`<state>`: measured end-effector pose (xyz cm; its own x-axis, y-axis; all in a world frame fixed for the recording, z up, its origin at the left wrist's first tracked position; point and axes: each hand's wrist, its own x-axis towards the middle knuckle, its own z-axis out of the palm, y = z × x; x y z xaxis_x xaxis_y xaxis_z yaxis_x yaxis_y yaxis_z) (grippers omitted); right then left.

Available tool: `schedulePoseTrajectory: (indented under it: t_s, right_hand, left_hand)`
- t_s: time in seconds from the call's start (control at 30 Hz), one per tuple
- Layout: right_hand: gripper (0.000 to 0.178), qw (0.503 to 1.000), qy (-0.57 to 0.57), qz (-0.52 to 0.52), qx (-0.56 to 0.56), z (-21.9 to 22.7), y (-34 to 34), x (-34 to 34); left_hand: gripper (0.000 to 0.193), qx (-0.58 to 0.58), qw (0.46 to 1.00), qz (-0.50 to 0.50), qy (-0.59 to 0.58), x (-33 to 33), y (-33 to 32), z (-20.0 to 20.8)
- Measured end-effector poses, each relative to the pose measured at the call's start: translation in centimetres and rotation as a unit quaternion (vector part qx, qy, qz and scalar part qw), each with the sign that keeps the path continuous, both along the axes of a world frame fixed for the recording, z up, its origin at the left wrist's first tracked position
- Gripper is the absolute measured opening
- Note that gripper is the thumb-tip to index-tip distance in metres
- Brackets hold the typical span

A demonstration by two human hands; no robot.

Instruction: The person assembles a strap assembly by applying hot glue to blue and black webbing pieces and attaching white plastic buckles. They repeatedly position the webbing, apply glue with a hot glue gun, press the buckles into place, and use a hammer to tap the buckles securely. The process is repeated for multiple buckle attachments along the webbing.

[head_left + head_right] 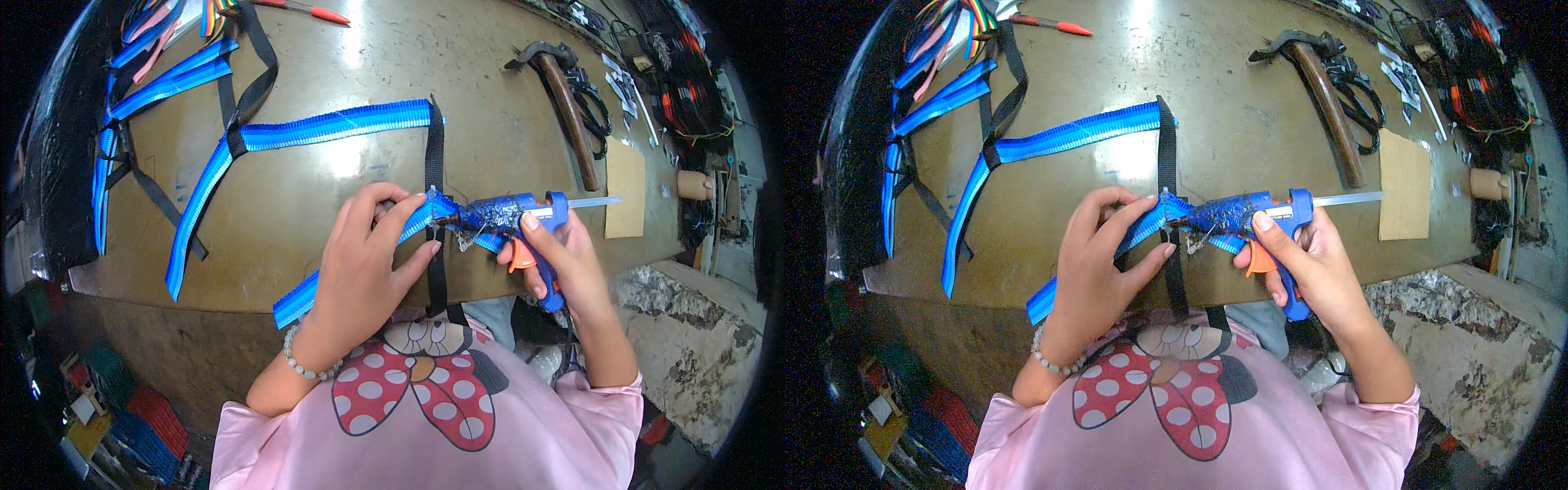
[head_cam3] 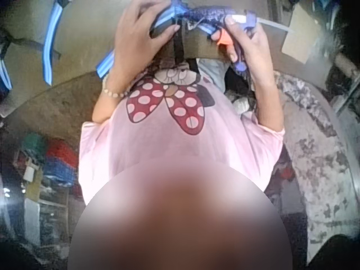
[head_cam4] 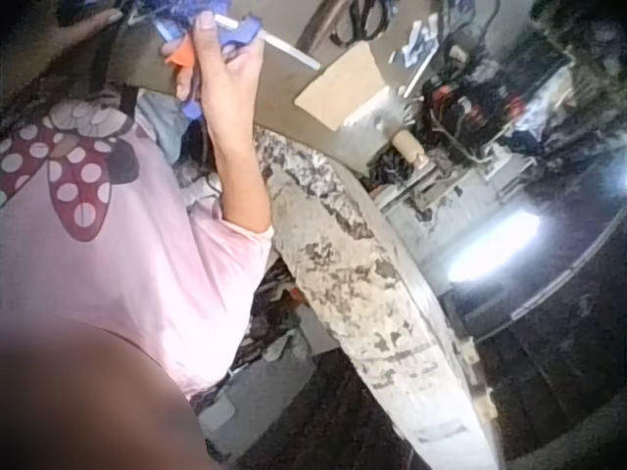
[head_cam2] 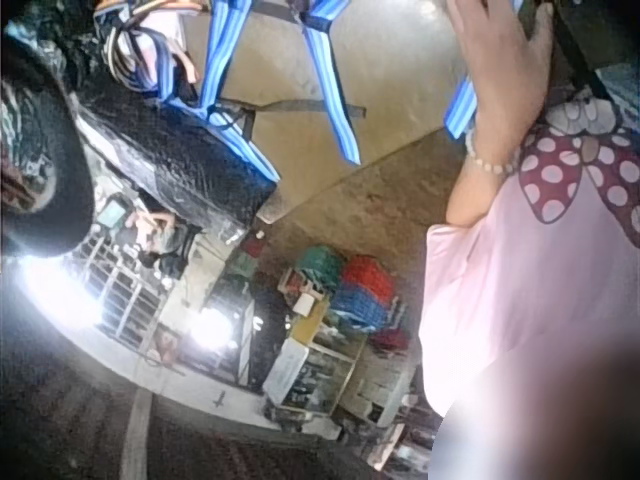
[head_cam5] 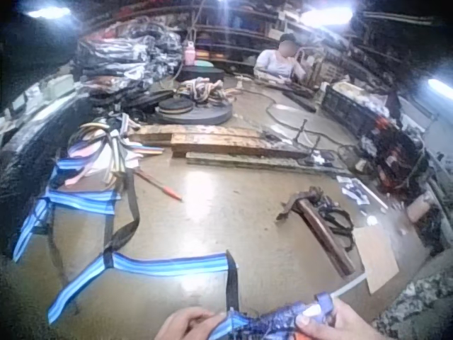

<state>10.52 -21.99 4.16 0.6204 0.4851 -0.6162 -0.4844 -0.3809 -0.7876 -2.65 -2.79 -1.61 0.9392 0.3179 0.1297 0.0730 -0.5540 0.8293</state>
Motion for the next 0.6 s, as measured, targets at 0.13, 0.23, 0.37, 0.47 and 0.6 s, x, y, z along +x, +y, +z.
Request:
schedulePoseTrajectory:
  t_s: [0.13, 0.23, 0.37, 0.47, 0.6]
  right_hand:
    - [0.029, 0.999, 0.037, 0.007, -0.020, -0.3, 0.2, 0.4]
    - [0.029, 0.998, 0.034, 0.015, -0.042, -0.2, 0.3, 0.6]
    - [0.029, 0.997, 0.003, 0.015, -0.071, -0.1, 0.5, 0.2]
    - [0.028, 0.996, -0.018, 0.008, -0.089, 0.0, 0.7, -0.3]
    - [0.029, 0.994, -0.035, -0.007, -0.100, 0.0, 0.8, -0.7]
  left_hand:
    - [0.047, -0.001, 1.000, 0.001, 0.000, 0.0, 0.0, -0.1]
    - [0.049, 0.008, 1.000, -0.004, -0.001, 0.0, 0.1, -0.2]
    - [0.049, 0.017, 1.000, -0.008, -0.009, 0.0, 0.2, -0.3]
    - [0.049, 0.010, 1.000, -0.011, -0.006, 0.0, 0.2, -0.2]
    - [0.048, 0.011, 1.000, -0.009, -0.014, 0.0, 0.2, -0.2]
